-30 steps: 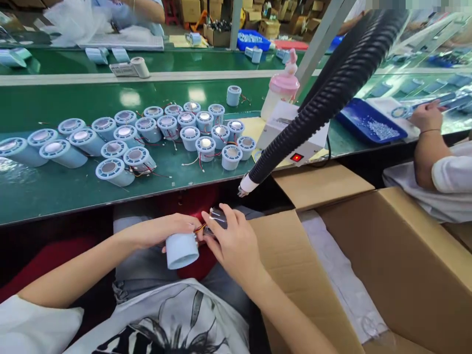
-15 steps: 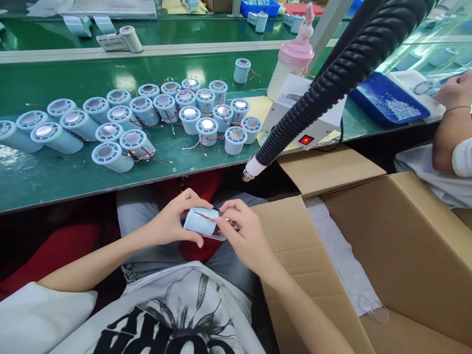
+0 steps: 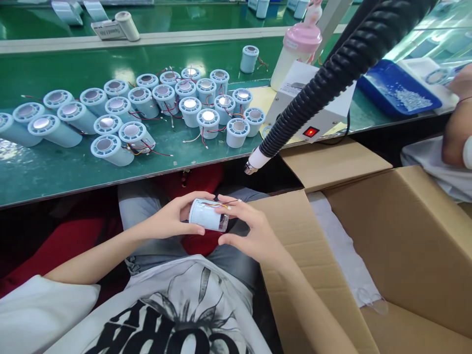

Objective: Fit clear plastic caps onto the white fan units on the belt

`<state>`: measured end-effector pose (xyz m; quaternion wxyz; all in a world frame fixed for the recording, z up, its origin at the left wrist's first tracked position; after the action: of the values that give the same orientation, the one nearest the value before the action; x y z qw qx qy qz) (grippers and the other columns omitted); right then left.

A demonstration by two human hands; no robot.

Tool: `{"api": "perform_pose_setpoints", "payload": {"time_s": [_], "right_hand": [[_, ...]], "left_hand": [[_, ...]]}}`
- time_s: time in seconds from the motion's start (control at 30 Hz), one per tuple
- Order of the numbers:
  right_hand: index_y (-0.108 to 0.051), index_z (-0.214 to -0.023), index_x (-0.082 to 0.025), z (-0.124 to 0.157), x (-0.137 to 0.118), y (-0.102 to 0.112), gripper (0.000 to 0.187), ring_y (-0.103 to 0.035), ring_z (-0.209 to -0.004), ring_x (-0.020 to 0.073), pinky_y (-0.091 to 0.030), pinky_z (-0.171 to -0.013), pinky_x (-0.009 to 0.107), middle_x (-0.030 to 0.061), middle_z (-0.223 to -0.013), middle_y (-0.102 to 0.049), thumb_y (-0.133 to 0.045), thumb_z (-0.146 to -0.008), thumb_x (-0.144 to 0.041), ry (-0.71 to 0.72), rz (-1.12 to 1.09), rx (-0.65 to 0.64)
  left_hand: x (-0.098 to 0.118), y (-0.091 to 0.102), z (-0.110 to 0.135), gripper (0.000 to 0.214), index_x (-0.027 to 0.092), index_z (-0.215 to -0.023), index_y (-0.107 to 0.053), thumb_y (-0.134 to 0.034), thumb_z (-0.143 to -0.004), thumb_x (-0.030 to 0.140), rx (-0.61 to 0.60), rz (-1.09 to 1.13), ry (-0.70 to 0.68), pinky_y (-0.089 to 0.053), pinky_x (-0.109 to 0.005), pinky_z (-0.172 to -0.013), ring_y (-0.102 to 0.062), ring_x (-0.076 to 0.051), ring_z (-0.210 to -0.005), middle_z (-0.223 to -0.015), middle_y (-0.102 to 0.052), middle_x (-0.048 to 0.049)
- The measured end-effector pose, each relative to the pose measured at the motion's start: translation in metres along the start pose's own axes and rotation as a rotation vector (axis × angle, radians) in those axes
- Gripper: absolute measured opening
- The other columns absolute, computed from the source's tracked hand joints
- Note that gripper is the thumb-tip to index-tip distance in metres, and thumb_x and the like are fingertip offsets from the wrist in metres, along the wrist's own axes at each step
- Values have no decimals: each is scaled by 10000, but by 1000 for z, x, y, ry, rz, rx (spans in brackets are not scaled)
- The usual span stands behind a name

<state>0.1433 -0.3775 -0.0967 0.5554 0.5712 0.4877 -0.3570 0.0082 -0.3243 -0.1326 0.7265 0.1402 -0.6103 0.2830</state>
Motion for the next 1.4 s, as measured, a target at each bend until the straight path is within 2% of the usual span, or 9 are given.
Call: {"api": "perform_pose_setpoints", "payload": {"time_s": [0.1, 0.33, 0.53, 0.8, 0.93, 1.03, 1.2, 1.3, 1.4], "right_hand": [[-597, -1182, -230, 3, 5, 0, 420, -514, -1239, 255, -441, -1035, 463, 122, -1335, -542, -706, -779, -187, 110, 212, 16], [-556, -1180, -208, -9, 53, 37, 383, -505, -1243, 263, -529, -925, 415, 162, -1340, -496, -669, -814, -230, 168, 39, 210], [-549, -1242, -233, -24, 43, 53, 385, -492, -1239, 241, -469, -996, 445, 140, -1307, -466, -570, -866, -154, 282, 570, 186], [-540, -1191, -182, -8, 4, 35, 372, -606, -1113, 243, -579, -841, 340, 183, -1202, -582, -592, -824, -146, 524, 796, 187], [-561, -1132, -235, 7, -18, 26, 339, -647, -1045, 231, -599, -783, 317, 155, -1216, -615, -634, -802, -203, 589, 900, 260], [-590, -1129, -278, 13, -27, 21, 351, -615, -1105, 230, -592, -819, 312, 114, -1275, -588, -631, -802, -157, 532, 902, 217], [-553, -1250, -335, 19, -33, 16, 436, -597, -1138, 220, -559, -935, 343, 49, -1290, -579, -558, -859, -143, 348, 683, 90], [-463, -1347, -307, 23, -36, 19, 510, -650, -1052, 213, -594, -875, 309, 50, -1251, -610, -572, -862, -192, 228, 602, 126], [-407, -1394, -244, 26, -46, 22, 571, -661, -1033, 215, -594, -872, 279, 62, -1217, -636, -567, -853, -156, 227, 590, 207]], "left_hand": [[-4, 2, -10, 708, 196, -1263, -488, -801, -632, 268, 7, -17, 13, -523, -359, -894, -603, -229, -1082, -1295, -545, -127], [7, 7, -84, 735, 140, -1232, -533, -833, -575, 282, -30, -164, -78, -500, -375, -898, -631, -221, -1001, -1180, -623, -144], [22, 2, -120, 732, 94, -1218, -539, -828, -580, 306, -63, -202, -77, -520, -366, -852, -641, -203, -918, -1090, -654, -128], [29, -3, -83, 741, 145, -1244, -528, -830, -580, 279, -78, -181, -26, -546, -354, -826, -644, -207, -941, -1144, -643, -123], [44, -9, -57, 705, 165, -1235, -541, -820, -596, 263, -86, -186, -14, -551, -356, -837, -645, -229, -985, -1167, -643, -125], [53, -15, -42, 711, 164, -1235, -540, -824, -590, 256, -87, -195, 0, -559, -349, -836, -648, -237, -990, -1169, -641, -122], [56, -22, -24, 708, 176, -1227, -542, -829, -584, 245, -77, -174, 11, -568, -327, -831, -653, -229, -988, -1164, -638, -96], [58, -26, -14, 687, 201, -1223, -550, -824, -594, 236, -80, -168, -6, -559, -331, -860, -646, -229, -1011, -1178, -629, -81], [61, -27, -7, 683, 210, -1223, -557, -824, -593, 226, -78, -157, -20, -559, -332, -861, -644, -232, -1016, -1191, -623, -79]]}}
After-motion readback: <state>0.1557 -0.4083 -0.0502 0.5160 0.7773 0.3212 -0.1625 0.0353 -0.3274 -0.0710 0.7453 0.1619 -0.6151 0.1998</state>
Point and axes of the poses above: each hand's wrist, its own z-axis away from the middle knuckle, its own y-axis out of the back of the hand, x = y × z, the point moved 8 cm from there along -z, towards the middle knuckle
